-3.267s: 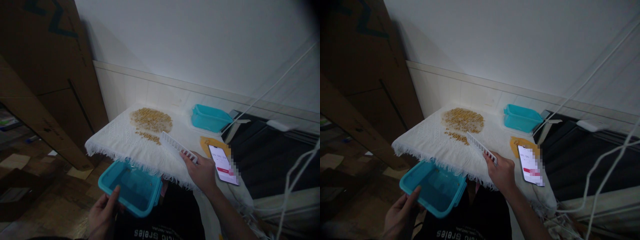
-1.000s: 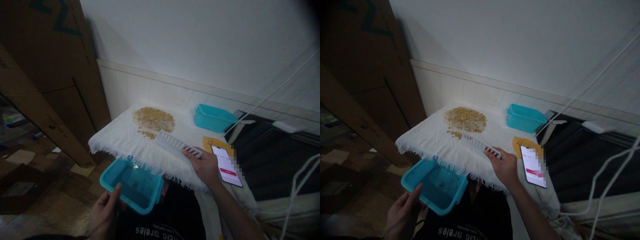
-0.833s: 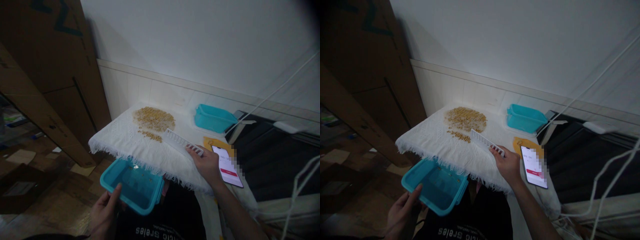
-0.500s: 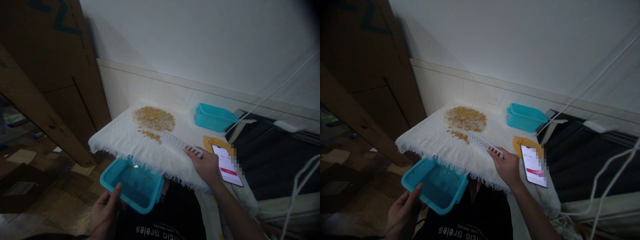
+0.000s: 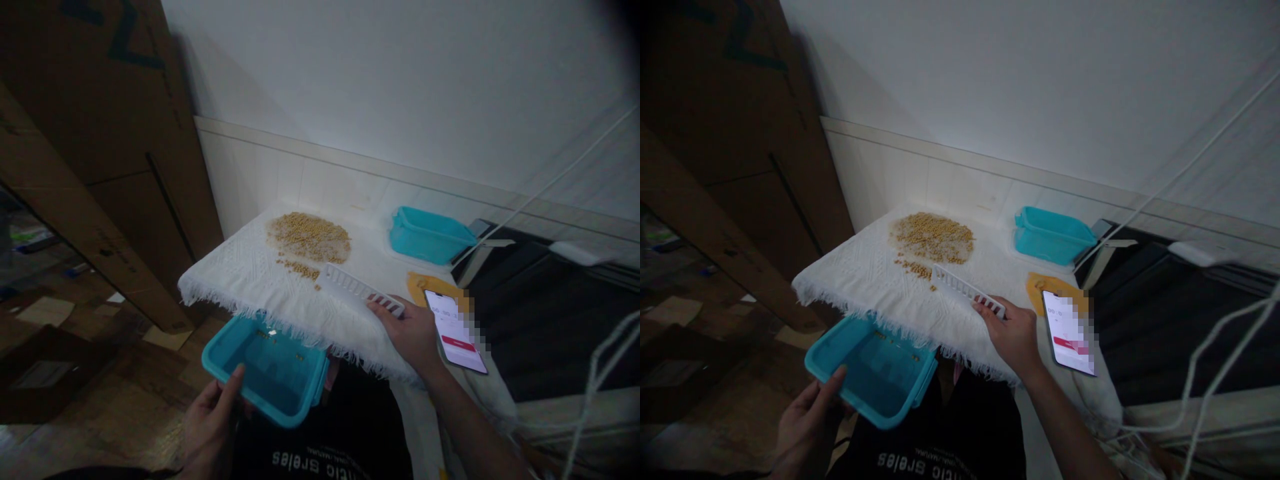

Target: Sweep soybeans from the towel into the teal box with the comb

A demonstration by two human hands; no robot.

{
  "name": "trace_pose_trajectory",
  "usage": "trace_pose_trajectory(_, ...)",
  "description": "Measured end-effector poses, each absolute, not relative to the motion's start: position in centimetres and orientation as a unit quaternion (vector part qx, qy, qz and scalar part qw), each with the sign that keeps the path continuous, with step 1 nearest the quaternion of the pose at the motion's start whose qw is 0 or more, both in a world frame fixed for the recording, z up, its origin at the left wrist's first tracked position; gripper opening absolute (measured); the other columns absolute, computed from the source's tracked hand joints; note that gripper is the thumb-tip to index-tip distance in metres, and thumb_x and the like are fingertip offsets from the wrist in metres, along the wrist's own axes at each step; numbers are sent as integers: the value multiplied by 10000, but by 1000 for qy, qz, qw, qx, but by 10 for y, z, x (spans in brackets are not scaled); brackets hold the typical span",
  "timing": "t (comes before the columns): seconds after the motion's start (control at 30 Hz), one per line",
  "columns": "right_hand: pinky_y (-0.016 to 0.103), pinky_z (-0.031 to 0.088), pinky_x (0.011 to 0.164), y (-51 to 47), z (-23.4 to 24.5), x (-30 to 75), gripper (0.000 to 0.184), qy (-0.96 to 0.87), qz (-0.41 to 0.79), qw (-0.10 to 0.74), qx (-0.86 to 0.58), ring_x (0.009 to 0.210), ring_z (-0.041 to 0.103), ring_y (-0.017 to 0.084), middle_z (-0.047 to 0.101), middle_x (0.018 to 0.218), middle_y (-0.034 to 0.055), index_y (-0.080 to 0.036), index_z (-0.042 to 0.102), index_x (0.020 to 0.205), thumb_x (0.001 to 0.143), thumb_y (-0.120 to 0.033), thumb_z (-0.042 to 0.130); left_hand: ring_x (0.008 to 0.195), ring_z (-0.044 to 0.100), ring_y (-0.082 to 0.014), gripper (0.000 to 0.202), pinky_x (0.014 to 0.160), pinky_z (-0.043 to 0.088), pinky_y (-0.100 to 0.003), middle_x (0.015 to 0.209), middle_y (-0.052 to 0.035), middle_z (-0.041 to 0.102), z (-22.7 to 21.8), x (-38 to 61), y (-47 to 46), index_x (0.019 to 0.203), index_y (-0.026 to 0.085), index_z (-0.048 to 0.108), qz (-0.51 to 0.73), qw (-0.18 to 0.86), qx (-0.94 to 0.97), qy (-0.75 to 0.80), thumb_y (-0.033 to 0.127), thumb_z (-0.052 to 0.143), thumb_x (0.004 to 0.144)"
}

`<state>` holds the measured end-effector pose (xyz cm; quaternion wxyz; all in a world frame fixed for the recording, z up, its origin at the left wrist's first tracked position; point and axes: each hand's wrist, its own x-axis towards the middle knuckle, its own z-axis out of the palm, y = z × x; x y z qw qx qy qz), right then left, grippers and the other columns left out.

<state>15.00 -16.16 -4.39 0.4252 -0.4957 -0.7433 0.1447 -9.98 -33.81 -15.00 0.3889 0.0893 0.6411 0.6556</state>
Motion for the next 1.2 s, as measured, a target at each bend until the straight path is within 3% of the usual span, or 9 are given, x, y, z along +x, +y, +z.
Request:
trace_pose_trajectory(0.4,236,462,456,-159,-43,137,308,-745,212,425,-468,487,627,156,750,638,22,-184,819,819,809,-462,686,384,459,-110,400,380,342,-219,459,28,559,-137,-89,-336,646,185,629,678,382,57,625,528,834,671)
trace_pose_trajectory(0.57,231,445,445,-162,-38,133,301,-750,223,412,-466,462,610,150,715,564,6,-179,821,805,802,-452,695,365,455,-112,414,366,338,-227,454,27,557,-144,-90,-336,625,186,619,678,366,35,637,532,846,638)
trace_pose_trajectory(1.2,255,581,582,-191,-35,119,203,-787,228,400,-412,587,736,189,793,737,6,-248,826,815,836,-378,673,394,471,-116,453,403,379,-233,457,36,549,-149,-93,-336,593,195,578,687,394,53,608,554,853,618)
